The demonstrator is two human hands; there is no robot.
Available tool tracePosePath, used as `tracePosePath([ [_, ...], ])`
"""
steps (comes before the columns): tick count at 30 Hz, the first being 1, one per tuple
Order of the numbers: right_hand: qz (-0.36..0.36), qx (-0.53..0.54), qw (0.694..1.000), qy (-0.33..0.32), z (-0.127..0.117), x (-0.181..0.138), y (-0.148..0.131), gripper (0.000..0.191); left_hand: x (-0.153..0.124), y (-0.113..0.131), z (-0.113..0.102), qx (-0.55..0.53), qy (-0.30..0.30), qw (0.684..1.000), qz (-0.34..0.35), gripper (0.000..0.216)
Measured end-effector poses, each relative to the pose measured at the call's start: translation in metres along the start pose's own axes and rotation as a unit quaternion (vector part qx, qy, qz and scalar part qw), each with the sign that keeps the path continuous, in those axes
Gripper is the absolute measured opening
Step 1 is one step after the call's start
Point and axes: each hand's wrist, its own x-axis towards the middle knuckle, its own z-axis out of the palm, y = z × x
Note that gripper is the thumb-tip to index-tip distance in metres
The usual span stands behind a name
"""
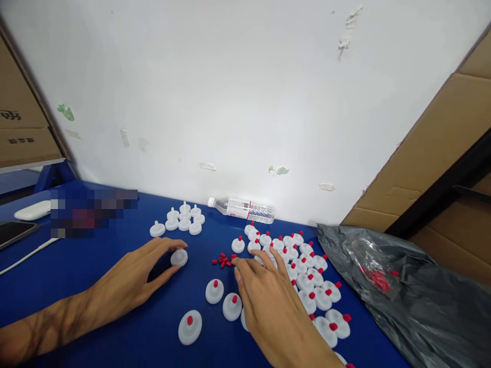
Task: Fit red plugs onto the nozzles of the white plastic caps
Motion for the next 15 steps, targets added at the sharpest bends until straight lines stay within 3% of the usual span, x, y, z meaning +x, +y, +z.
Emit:
tracePosePath([
  [3,-0.001,0.007,1.0,0.002,0.0006,0.0014,0.0015,0.032,-0.0009,0.0,0.0008,0.001,-0.001,1.0,0.002,0.038],
  [15,-0.018,0.059,0.998,0.021,0.0079,0.0024,0.0026,0.03,-0.0017,0.0053,0.0001,-0.022,-0.007,1.0,0.015,0.036],
])
